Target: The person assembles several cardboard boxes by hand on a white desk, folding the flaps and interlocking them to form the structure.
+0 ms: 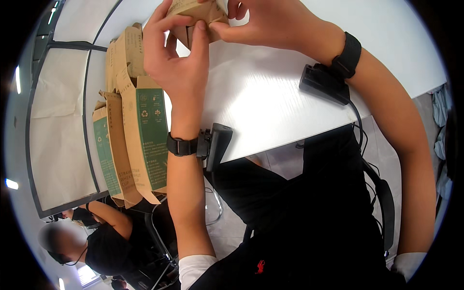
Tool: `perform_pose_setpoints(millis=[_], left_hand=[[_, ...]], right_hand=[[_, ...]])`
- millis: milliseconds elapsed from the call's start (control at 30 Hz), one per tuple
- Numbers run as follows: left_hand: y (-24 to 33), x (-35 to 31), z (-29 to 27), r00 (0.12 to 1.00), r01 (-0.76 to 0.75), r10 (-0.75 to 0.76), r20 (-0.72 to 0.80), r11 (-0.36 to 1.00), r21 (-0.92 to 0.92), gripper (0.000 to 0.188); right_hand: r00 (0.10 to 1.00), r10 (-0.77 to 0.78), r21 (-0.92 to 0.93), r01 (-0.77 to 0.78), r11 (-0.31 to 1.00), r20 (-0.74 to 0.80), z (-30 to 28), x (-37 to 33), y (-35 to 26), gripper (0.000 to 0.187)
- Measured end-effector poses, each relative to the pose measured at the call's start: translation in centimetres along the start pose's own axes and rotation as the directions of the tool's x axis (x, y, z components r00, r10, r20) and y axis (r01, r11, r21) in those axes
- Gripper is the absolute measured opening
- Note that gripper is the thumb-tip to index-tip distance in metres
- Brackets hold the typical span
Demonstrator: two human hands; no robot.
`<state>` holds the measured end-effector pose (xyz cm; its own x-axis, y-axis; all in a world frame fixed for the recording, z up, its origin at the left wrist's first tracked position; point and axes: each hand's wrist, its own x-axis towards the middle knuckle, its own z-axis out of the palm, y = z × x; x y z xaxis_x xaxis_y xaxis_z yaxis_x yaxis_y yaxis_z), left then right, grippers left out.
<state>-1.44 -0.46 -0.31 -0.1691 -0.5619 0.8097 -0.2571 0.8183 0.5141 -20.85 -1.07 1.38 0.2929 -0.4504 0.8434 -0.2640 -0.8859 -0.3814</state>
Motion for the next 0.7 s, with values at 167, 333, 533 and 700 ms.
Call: perform_pose_setpoints(millis=[167,333,533,700], left_hand=[[-1.2,0.3,-0.5,0.999,-0.016,0.004,-0.05,0.972,-0.234,0.043],[-1.9,-0.5,-0.9,0.954,0.287,-0.284,0.097,0.958,-0.024,0.061],[-1.4,-0.4,-0.7,0.874,0.439,-0.441,0.204,0.897,0.057,0.067],[-1.9,-0.6,-0.2,0.877,0.392,-0.384,0.289,0.919,0.033,0.081]], right_hand=[[0.993,0.047,-0.04,-0.052,0.998,-0.108,-0.1,-0.8,-0.2,0.041],[0.938,0.345,-0.063,-0.346,0.936,-0.026,0.8,-2.0,2.7,0.058],[0.846,0.519,-0.132,-0.504,0.854,0.125,0.7,-2.0,2.7,0.05],[0.824,0.553,-0.047,-0.552,0.833,0.123,0.5,-1.8,2.4,0.034]])
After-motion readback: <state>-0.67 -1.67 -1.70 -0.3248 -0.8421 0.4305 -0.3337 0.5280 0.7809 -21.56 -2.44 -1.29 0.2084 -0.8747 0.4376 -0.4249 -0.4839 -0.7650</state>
